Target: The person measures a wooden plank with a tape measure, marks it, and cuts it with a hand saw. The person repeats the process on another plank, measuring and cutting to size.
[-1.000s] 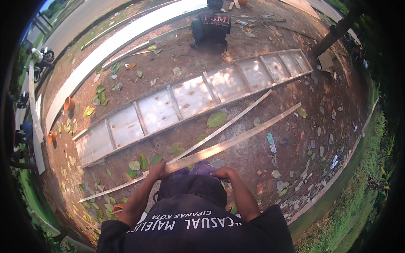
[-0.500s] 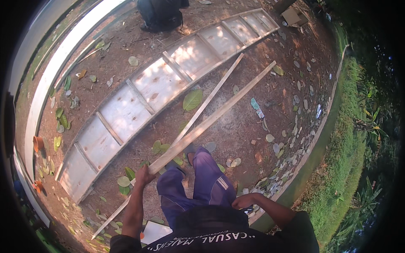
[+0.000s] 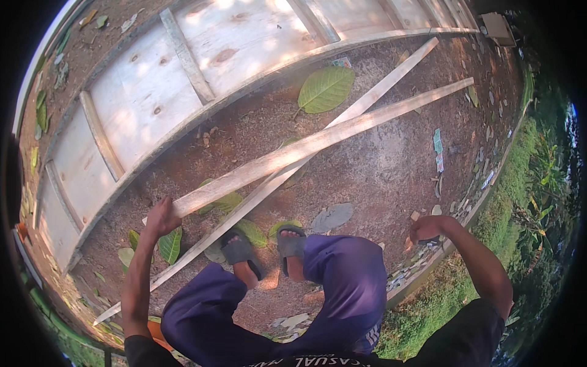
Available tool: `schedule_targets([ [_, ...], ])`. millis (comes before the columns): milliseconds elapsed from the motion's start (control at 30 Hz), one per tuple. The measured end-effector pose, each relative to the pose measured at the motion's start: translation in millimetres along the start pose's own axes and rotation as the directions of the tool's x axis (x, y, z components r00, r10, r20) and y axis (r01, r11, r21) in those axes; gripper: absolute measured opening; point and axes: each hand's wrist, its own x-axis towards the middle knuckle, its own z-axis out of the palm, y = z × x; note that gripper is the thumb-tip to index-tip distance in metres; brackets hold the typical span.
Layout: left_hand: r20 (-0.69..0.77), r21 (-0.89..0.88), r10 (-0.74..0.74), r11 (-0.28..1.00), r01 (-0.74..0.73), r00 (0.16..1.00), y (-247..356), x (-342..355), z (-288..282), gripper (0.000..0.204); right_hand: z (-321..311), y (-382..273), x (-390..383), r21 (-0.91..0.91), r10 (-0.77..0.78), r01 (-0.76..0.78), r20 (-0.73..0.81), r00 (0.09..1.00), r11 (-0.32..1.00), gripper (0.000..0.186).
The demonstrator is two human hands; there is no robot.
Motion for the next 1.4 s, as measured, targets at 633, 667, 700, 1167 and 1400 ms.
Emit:
schedule_targets([
  [633, -0.524, 0.061, -0.145, 0.976, 0.207, 0.839, 60, -10, 95, 0.082, -52, -454, 121, -0.581, -0.923, 0.775, -0.384, 0.01, 0.25, 0.047],
  [667, -0.6, 0.101, -0.105, 0.974, 0.205, 0.793, 61, -14, 97, 0.076, -47, -455, 121, -0.555, -0.908, 0.781, -0.417, 0.035, 0.285, 0.046],
  [700, -0.635, 0.008, -0.112, 0.988, 0.152, 0.764, 64, -21, 101, 0.073, -43, -457, 121, -0.527, -0.891, 0.787, -0.45, 0.059, 0.319, 0.045],
  [1167, 0.109, -0.98, -0.417, -0.198, 0.027, 0.902, 124, -39, 148, 0.027, 30, -466, 158, -0.885, -0.978, 0.438, -0.201, -0.059, 0.156, 0.049],
  [1400, -0.066, -0.993, -0.539, -0.047, -0.109, 0.839, 76, -56, 107, 0.028, 4, -427, 134, -0.842, -0.932, 0.424, -0.361, 0.017, 0.334, 0.049],
])
